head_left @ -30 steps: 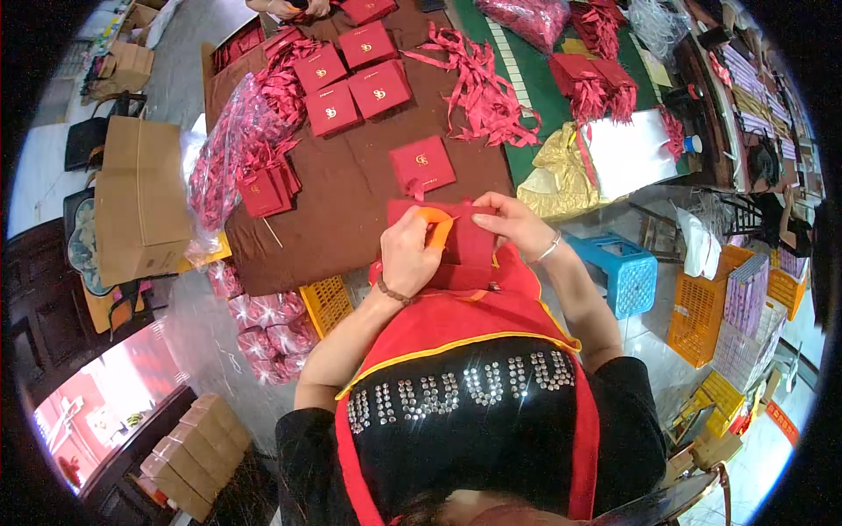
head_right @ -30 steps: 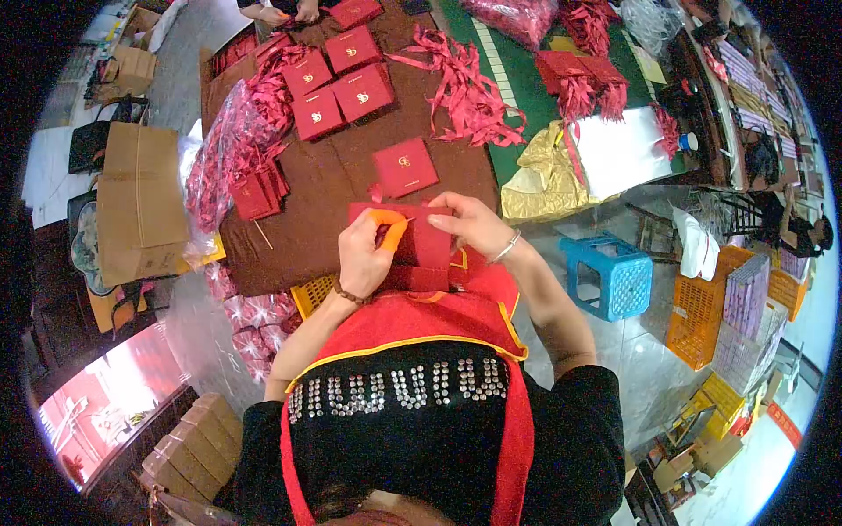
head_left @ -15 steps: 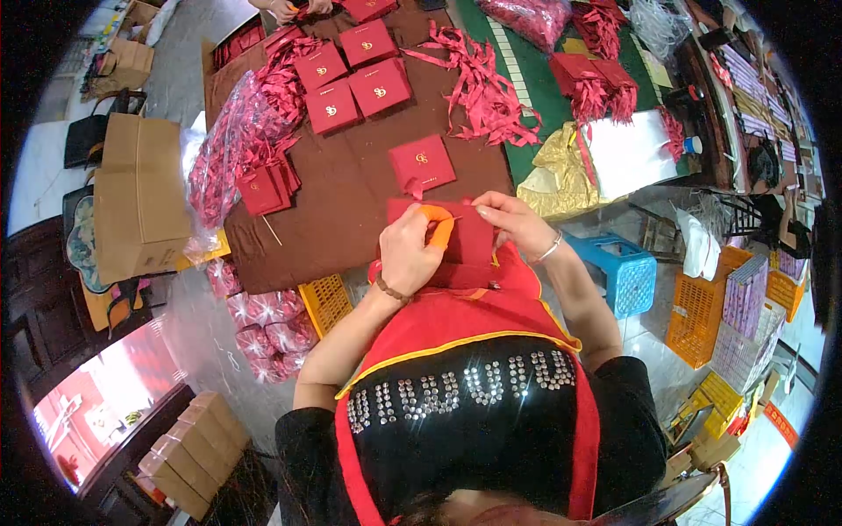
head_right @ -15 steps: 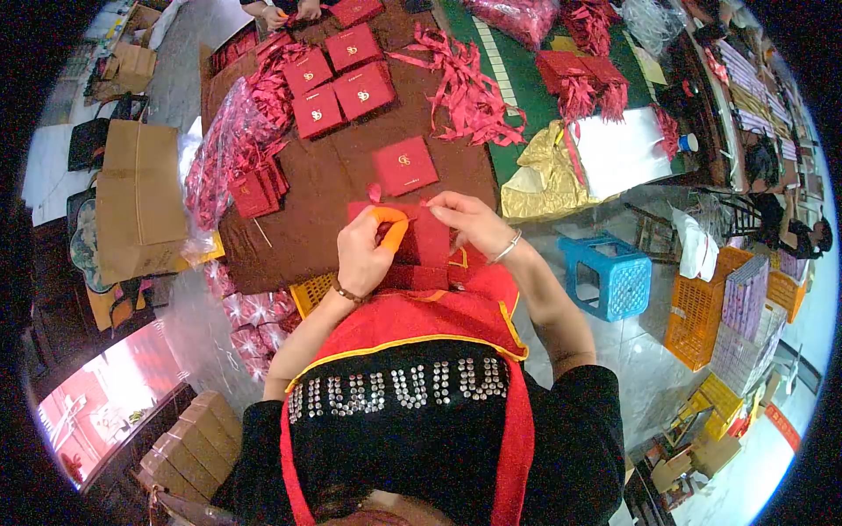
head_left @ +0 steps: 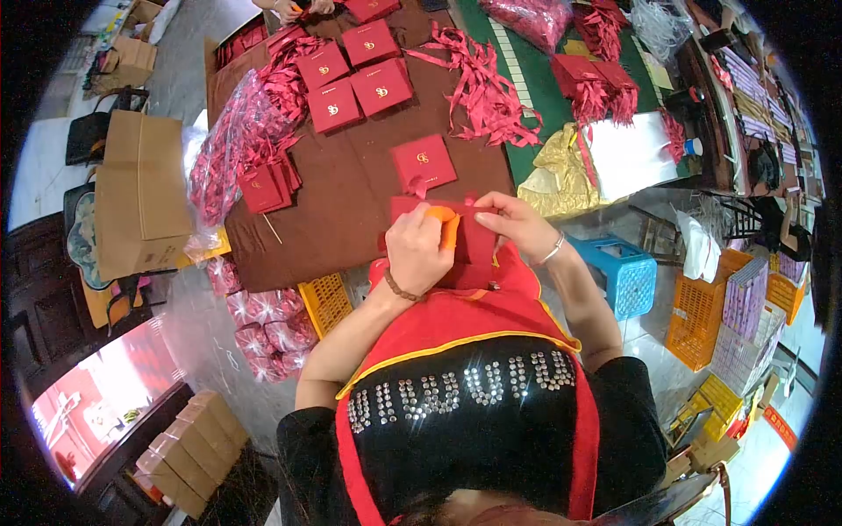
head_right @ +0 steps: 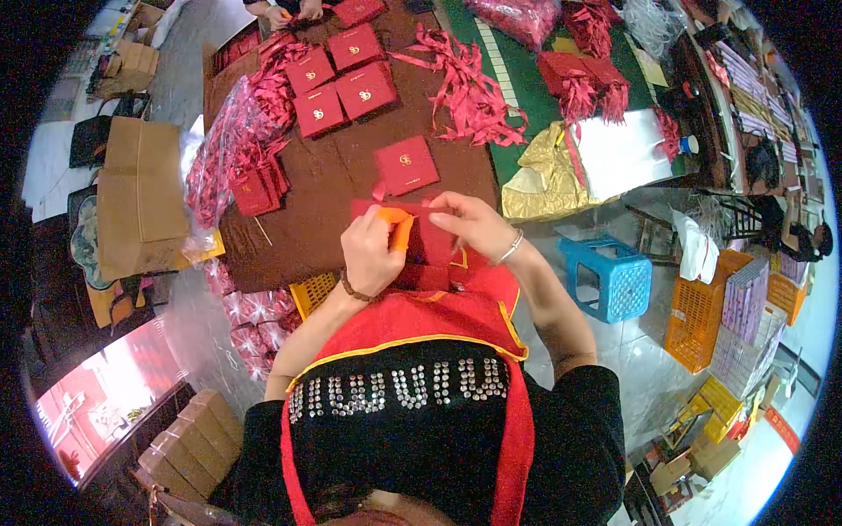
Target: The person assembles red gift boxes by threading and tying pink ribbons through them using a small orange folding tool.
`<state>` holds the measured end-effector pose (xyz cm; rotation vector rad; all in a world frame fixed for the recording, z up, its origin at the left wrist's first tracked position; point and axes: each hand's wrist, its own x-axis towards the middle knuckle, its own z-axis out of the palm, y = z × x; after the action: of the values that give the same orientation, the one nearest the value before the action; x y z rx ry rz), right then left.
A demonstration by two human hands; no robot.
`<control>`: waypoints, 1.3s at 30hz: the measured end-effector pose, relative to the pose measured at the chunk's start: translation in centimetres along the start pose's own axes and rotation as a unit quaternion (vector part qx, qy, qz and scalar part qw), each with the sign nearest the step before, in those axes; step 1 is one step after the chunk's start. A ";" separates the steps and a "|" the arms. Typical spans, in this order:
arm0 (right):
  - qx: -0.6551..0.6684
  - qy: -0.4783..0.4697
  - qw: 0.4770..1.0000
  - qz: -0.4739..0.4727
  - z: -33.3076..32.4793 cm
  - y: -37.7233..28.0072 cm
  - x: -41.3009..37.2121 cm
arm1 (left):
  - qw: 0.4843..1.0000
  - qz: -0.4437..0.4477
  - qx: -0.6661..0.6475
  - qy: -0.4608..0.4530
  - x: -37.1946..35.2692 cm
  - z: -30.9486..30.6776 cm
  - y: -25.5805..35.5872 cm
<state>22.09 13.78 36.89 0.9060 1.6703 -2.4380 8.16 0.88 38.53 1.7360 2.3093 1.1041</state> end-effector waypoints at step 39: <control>-0.149 0.049 0.987 -0.016 1.3 -0.8 -0.4 | 0.982 -0.113 -0.137 -0.064 -0.4 -1.1 -0.3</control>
<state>21.57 12.86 38.05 0.9734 2.0266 -2.1088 7.64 -0.07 39.03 1.3667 2.0982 1.1651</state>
